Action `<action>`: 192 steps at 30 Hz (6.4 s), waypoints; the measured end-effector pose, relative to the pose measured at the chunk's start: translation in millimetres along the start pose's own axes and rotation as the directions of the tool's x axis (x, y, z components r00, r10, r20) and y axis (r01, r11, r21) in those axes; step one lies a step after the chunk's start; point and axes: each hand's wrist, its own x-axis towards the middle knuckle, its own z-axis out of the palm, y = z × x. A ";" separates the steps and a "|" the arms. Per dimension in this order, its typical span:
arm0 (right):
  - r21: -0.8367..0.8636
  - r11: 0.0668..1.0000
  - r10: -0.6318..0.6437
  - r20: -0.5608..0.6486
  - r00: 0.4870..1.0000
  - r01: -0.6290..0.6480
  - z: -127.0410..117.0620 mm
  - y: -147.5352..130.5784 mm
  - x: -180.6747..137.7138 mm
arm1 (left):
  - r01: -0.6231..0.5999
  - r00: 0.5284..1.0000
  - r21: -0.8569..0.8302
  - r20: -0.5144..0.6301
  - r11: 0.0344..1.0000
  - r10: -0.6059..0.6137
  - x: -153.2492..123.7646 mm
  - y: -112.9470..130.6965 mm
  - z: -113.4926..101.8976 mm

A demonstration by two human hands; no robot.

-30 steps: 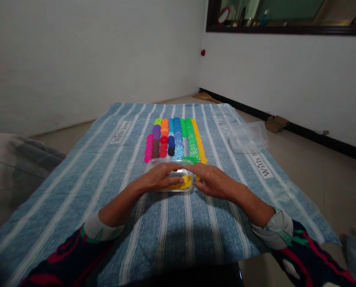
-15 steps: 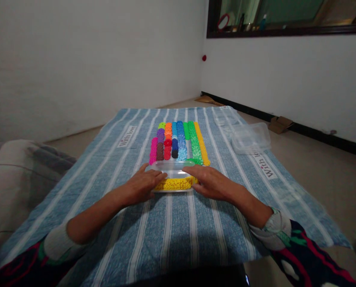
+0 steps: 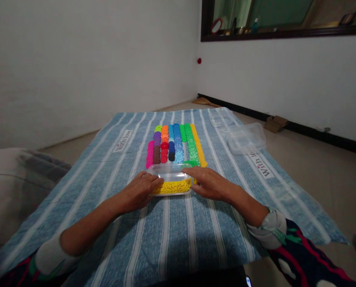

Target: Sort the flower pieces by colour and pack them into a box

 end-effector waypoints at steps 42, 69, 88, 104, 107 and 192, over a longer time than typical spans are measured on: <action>0.060 0.998 0.036 -0.052 0.998 -0.033 4.0 2.6 -17.4 | -0.020 0.999 -0.197 -0.036 0.980 0.013 54.7 63.9 6.2; 0.131 0.989 0.096 -0.182 0.979 -0.073 15.5 -4.4 -22.3 | 0.169 0.982 -0.069 -0.077 0.983 -0.174 -7.6 20.8 11.7; 0.184 0.973 0.196 -0.319 0.927 -0.142 32.1 -5.3 -15.1 | 0.143 0.973 -0.205 -0.150 0.968 -0.175 -11.5 10.5 23.6; 0.250 0.933 0.325 -0.283 0.902 -0.258 48.0 -18.6 -11.6 | -0.075 0.902 -0.290 -0.427 0.954 -0.059 -16.6 1.7 43.6; 0.273 0.925 0.341 -0.291 0.894 -0.264 51.6 -27.2 -15.6 | -0.107 0.855 -0.304 -0.515 0.947 -0.069 -16.0 -0.7 42.8; 0.114 0.882 0.466 -0.064 0.882 -0.458 98.2 -38.7 111.2 | -0.048 0.689 -0.862 -0.394 0.504 -0.608 5.0 -34.3 80.8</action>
